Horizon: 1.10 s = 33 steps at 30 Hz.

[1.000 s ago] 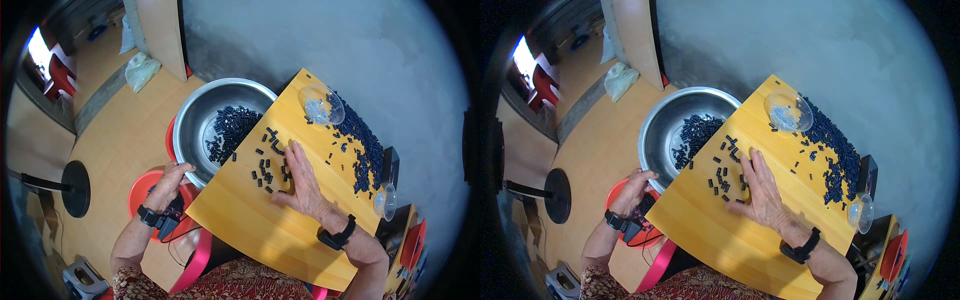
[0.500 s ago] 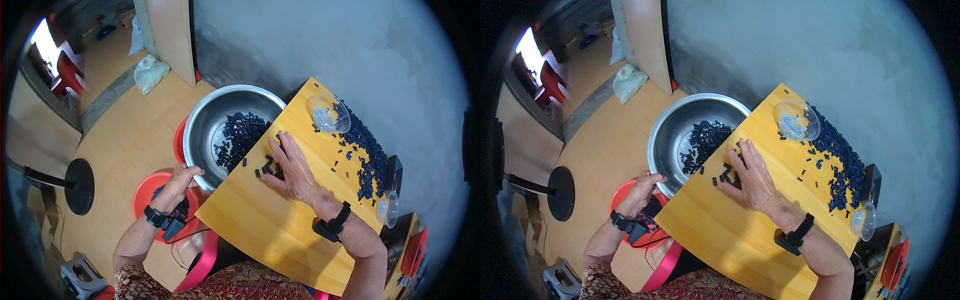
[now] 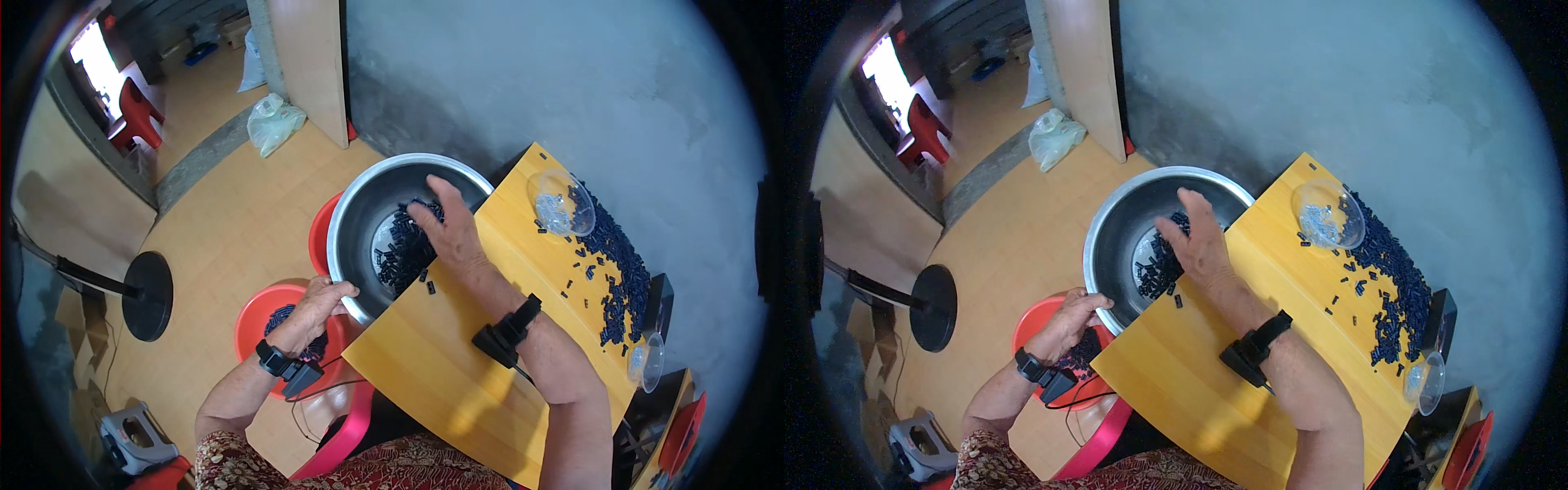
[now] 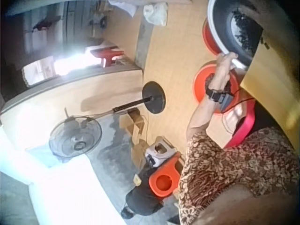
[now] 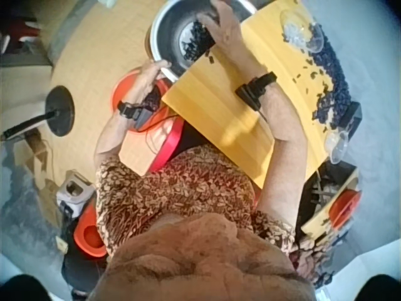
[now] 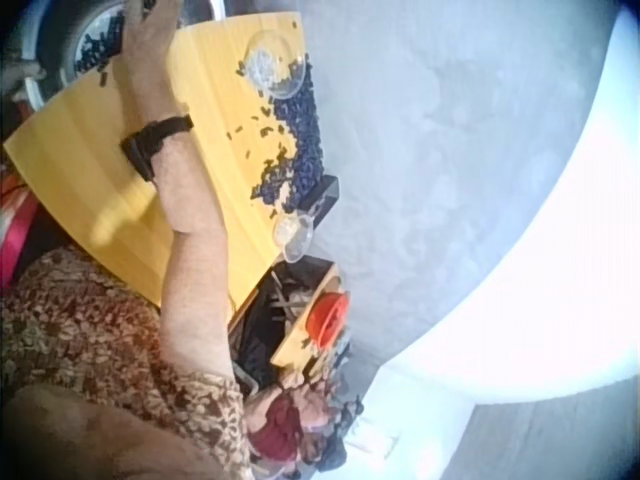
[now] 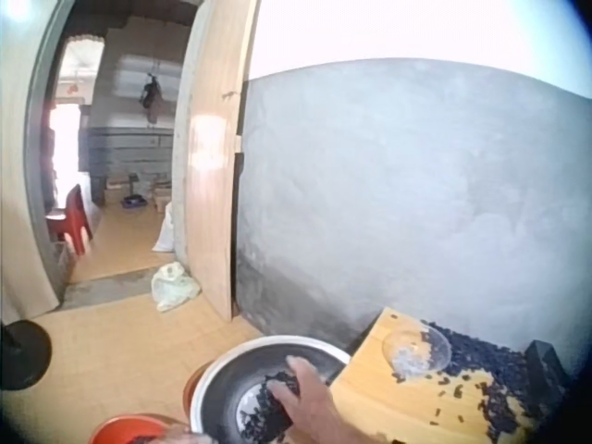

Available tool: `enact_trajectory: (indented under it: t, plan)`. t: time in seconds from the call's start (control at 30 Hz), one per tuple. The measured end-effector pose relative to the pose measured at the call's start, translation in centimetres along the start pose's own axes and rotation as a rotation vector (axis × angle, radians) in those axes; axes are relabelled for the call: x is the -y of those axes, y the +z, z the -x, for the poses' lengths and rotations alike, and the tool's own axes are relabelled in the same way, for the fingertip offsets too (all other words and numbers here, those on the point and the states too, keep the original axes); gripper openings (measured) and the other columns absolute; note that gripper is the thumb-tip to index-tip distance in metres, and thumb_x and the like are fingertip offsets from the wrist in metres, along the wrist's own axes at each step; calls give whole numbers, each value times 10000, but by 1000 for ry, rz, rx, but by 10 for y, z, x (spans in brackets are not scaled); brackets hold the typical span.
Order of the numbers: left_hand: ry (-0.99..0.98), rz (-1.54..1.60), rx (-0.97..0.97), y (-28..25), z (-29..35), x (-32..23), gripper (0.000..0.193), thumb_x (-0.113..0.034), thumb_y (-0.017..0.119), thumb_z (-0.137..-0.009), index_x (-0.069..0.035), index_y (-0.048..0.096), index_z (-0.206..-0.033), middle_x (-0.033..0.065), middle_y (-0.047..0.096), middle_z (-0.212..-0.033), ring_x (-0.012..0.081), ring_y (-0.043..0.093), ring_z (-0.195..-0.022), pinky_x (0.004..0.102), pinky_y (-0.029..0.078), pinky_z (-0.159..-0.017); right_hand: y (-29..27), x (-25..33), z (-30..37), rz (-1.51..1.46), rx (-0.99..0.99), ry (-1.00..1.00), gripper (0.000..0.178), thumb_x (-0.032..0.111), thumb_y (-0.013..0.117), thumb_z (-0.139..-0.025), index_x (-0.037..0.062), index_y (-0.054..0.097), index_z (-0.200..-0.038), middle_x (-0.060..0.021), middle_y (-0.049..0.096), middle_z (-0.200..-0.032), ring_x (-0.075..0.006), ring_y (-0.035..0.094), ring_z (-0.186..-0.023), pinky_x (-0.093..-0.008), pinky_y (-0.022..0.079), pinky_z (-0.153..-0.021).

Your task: Sorting small black plastic or rubber industrial components on a wooden table into different containers.

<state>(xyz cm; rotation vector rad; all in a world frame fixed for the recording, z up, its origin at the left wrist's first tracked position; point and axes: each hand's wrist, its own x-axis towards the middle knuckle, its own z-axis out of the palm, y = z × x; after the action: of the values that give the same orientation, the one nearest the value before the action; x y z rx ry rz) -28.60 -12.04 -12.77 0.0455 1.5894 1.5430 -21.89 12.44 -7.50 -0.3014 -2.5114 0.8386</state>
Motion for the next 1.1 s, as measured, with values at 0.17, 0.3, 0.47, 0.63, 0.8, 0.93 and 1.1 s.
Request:
enact_trajectory:
  t: [0.17,0.3,0.47,0.63,0.8,0.93,1.1]
  plan:
    - [5,39,-11,-14,-5,15,92,-76,647,-824,6,634,-865,59,665,-800,125,654,-703,256,551,-690,-29,40,8,-310,76,140,487,316,597,-919,9,501,-1285,-242,524,-1301,-389,496,-1222,-416,395,-1028]
    - [-2,68,1,-8,-1,9,120,-74,652,-819,24,638,-888,73,677,-829,135,664,-730,258,556,-712,-57,42,67,54,310,-347,548,339,628,-892,11,490,-1309,-247,491,-1335,-407,448,-1273,-458,370,-1066]
    - [-45,18,-13,-11,-5,12,264,-178,690,-802,12,583,-951,49,639,-841,122,618,-813,310,489,-803,-70,53,103,177,671,-509,696,427,632,-869,7,424,-1383,-241,361,-1457,-422,358,-1346,-484,324,-1104]
    - [-32,20,0,-11,-7,15,243,-177,671,-810,7,608,-956,42,643,-843,124,619,-821,311,490,-807,-54,40,72,195,607,-482,706,445,626,-867,21,420,-1393,-245,368,-1451,-415,334,-1365,-487,295,-1117]
    - [-34,51,-5,-8,-2,9,244,-170,649,-818,9,633,-984,50,663,-892,134,633,-861,305,487,-818,-46,33,58,234,478,-448,647,406,620,-884,25,445,-1376,-245,401,-1428,-410,336,-1364,-484,291,-1118]
    - [-35,185,-27,-22,-5,13,210,-72,632,-826,45,620,-1001,94,666,-934,157,667,-846,300,558,-827,-62,31,76,185,377,-363,558,290,643,-877,12,488,-1335,-241,452,-1379,-412,391,-1315,-491,321,-1092]
    - [29,315,-54,-50,-12,22,251,-119,620,-838,25,612,-1044,84,661,-990,177,650,-920,317,504,-896,-94,43,108,260,468,-254,500,212,684,-838,-6,539,-1264,-237,474,-1341,-438,412,-1280,-503,343,-1070]
